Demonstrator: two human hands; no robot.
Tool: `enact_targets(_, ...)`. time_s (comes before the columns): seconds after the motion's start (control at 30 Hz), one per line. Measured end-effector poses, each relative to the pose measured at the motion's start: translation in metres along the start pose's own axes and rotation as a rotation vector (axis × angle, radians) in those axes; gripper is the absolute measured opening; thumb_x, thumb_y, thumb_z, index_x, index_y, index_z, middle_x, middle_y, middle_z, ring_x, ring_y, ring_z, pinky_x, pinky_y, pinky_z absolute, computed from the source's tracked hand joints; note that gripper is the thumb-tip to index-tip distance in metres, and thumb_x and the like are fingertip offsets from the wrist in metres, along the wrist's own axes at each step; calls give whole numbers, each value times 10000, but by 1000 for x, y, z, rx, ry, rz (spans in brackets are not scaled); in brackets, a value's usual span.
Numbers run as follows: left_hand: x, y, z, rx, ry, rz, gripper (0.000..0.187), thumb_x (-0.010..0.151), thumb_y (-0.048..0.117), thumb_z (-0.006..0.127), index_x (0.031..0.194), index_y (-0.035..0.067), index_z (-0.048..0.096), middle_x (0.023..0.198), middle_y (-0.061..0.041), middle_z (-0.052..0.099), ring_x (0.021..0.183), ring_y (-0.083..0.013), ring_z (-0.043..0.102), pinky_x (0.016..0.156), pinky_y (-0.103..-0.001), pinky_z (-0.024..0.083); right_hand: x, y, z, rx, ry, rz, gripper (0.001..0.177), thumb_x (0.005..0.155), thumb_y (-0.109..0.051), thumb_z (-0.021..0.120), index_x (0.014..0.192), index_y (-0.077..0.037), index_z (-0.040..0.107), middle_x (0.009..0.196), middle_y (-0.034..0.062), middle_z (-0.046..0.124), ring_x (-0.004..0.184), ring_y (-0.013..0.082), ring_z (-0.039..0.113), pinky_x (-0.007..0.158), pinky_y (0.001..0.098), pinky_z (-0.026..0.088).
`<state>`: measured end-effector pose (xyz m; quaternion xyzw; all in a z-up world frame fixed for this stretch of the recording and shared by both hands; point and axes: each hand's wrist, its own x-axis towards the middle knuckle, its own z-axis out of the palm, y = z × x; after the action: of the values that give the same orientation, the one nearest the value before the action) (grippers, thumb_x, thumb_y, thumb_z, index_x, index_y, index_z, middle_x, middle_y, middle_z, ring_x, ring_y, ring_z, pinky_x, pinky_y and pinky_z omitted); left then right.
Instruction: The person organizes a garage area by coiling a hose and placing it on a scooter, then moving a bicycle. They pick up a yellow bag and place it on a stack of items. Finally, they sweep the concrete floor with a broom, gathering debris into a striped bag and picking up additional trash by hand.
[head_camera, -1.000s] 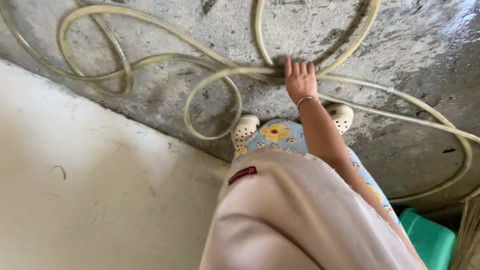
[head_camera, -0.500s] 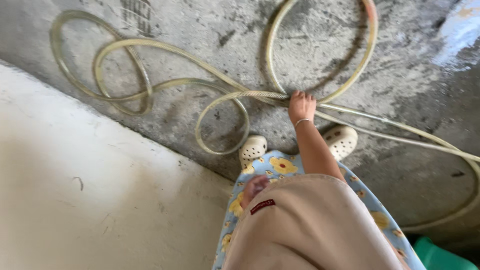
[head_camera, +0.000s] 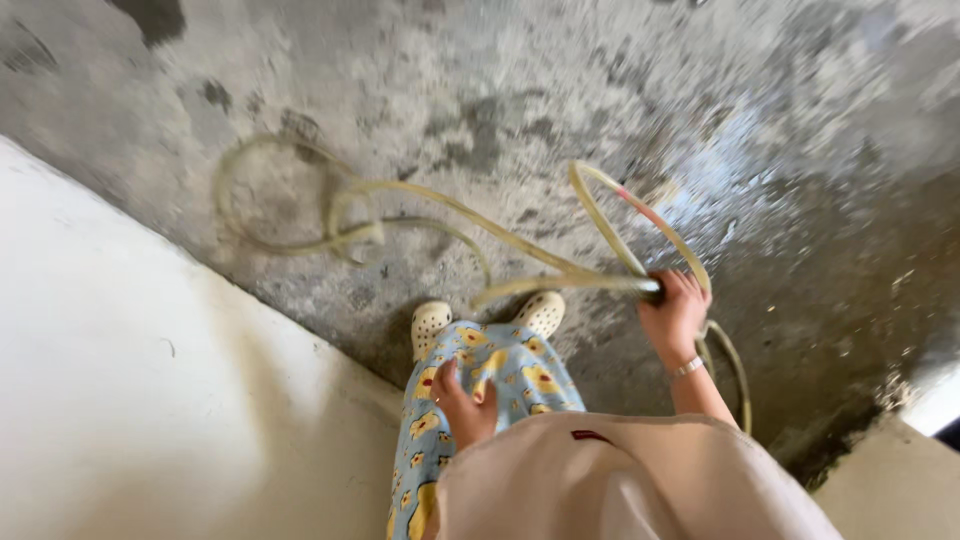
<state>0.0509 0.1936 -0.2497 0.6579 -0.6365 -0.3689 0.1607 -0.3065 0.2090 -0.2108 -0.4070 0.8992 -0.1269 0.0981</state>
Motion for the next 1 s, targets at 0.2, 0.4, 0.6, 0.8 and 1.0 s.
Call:
enact_targets(0.2, 73, 223, 14, -9, -263, 472, 1409, 532, 565, 947, 1574, 62, 143, 1642, -277, 162, 1500, -558, 106, 1166, -692, 151, -1, -11, -212, 45, 116, 15, 294, 688, -23, 728, 967, -114, 711, 910, 52, 664, 976, 267, 626, 978, 399, 431)
enact_targets(0.4, 85, 394, 11, 148, -828, 434, 1584, 515, 684, 880, 1636, 198, -128, 1731, -117, -114, 1556, -403, -152, 1220, -613, 8, 12, 19, -369, 319, 376, 100, 348, 731, 81, 702, 1066, -13, 695, 966, 99, 678, 896, 212, 635, 828, 331, 518)
enact_targets(0.6, 49, 533, 16, -186, -1109, 717, 1656, 466, 605, 903, 1646, 154, -168, 1719, -154, -127, 1599, -323, -82, 1260, -521, 47, 34, 23, -489, 674, 647, 214, 188, 890, 54, 751, 1066, 31, 690, 957, 10, 674, 882, 69, 603, 774, 210, 483)
enact_targets(0.8, -2, 654, 85, -1066, -707, 776, 1328, 614, 504, 896, 1622, 11, 184, 1608, -225, 318, 1536, -295, 287, 1227, -491, 293, 107, -34, -560, 152, 868, -34, 195, 835, 85, 706, 1023, 45, 672, 897, 87, 612, 803, 167, 548, 743, 258, 422)
enact_targets(1.0, 82, 837, 190, -784, -1024, 543, 337, 968, 354, 631, 1067, 32, 639, 968, -97, 678, 885, -203, 682, 759, -317, 571, 208, -145, -599, -146, 1025, -230, 222, 767, 57, 687, 985, 18, 672, 896, 121, 644, 833, 269, 569, 821, 315, 419)
